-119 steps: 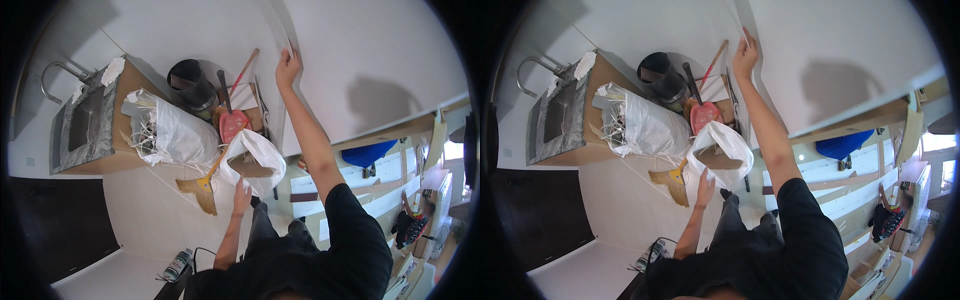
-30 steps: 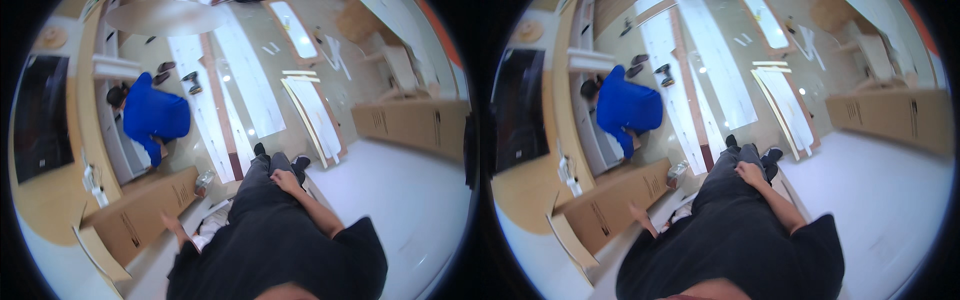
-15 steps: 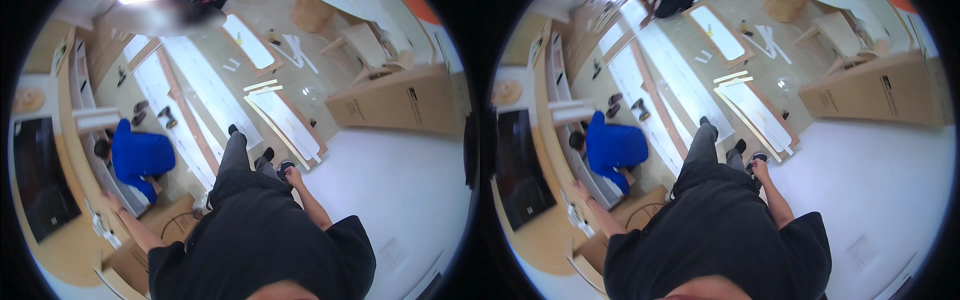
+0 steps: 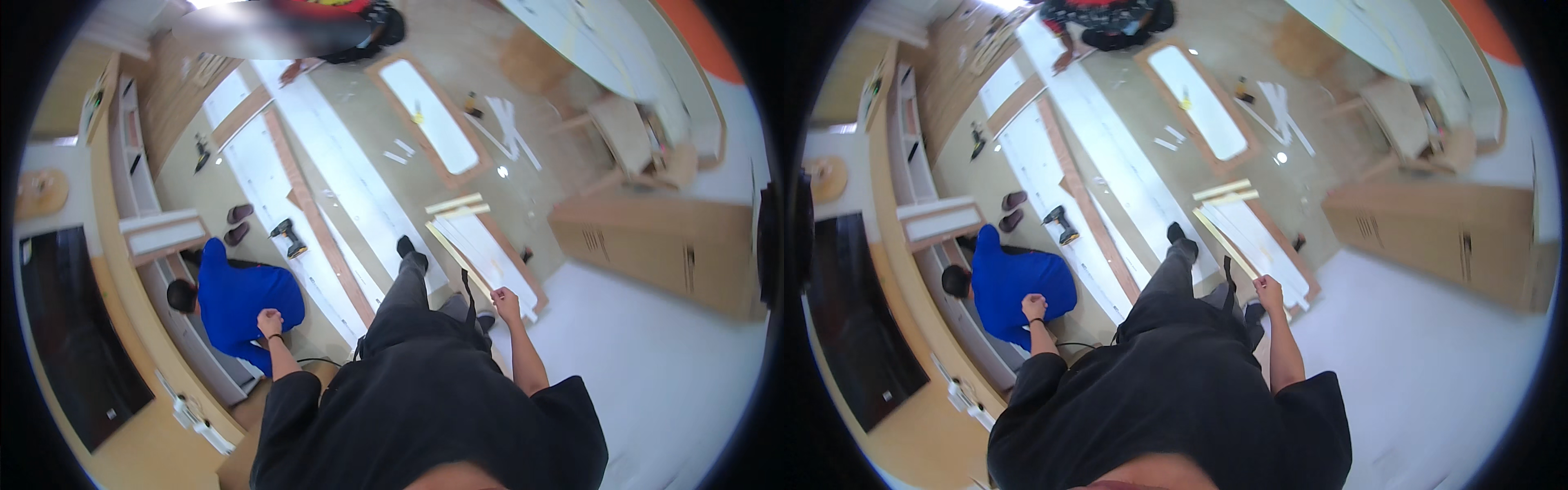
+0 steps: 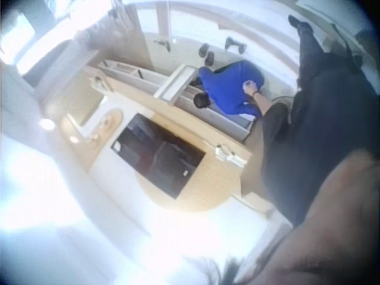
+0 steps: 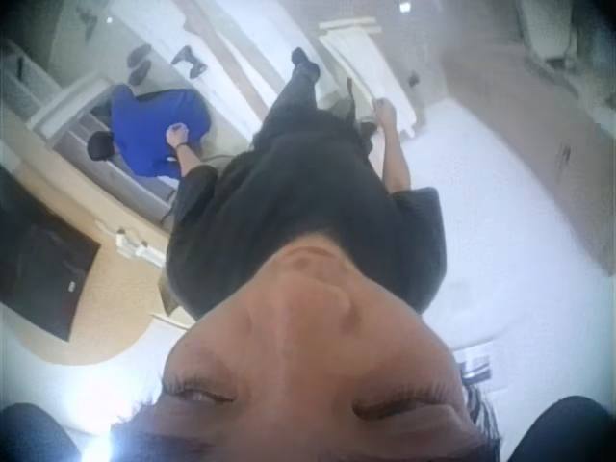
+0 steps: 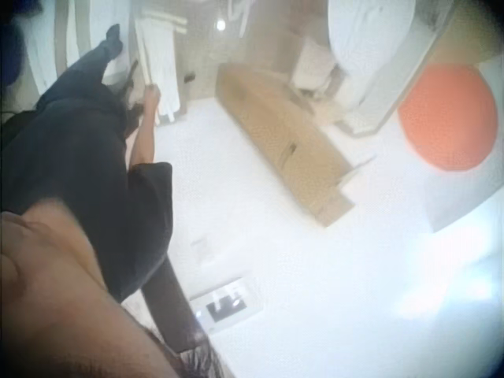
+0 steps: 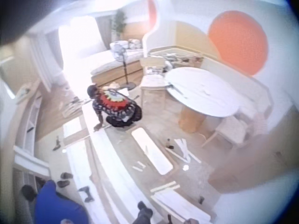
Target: The person applies glue from a bottle along the edges of a white furniture panel while sitting on the floor. Another person works nearby on a separate piece. The person uses a bottle to dispense glue and handles the panel with both hands.
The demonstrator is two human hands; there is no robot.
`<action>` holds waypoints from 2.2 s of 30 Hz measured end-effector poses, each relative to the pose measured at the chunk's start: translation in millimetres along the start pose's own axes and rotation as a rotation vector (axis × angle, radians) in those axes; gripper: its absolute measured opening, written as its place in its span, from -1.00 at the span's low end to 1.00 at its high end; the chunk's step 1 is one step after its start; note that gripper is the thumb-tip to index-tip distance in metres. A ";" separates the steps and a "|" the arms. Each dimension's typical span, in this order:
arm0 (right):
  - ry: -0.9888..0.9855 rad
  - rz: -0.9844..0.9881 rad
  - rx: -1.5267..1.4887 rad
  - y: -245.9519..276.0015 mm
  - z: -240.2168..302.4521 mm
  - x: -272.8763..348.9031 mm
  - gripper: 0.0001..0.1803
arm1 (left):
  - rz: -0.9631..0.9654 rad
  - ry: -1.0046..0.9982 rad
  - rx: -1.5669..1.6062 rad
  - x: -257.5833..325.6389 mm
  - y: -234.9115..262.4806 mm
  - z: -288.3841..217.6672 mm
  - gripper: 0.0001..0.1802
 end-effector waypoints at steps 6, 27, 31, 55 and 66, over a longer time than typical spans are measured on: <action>0.216 0.130 0.201 -1.4 174.8 -99.2 -0.54 | -0.276 -0.009 0.113 -20.1 129.5 -36.7 -0.75; -0.338 0.215 0.494 165.7 26.1 -12.2 -0.50 | 0.467 0.371 0.421 21.0 -181.6 8.6 -0.54; -0.316 0.233 0.455 190.7 15.2 -61.4 -0.65 | 0.372 0.370 0.469 22.5 -205.3 -33.8 -0.52; 0.231 0.893 1.211 278.5 70.8 -409.8 -0.36 | 0.423 0.203 0.338 336.0 -425.2 -527.6 -0.53; 0.423 1.199 1.278 323.4 71.2 -424.9 -0.57 | 0.829 0.110 0.006 540.2 -580.3 -548.3 -0.51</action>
Point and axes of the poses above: each hand's wrist, its own x-axis away from the middle knuckle, its own y-axis out of the back of the hand, z = x × y, the point moved 10 cm from there along -x, towards the middle knuckle, and after that the axes turned 2 degrees about x, right-handed, at the moved point
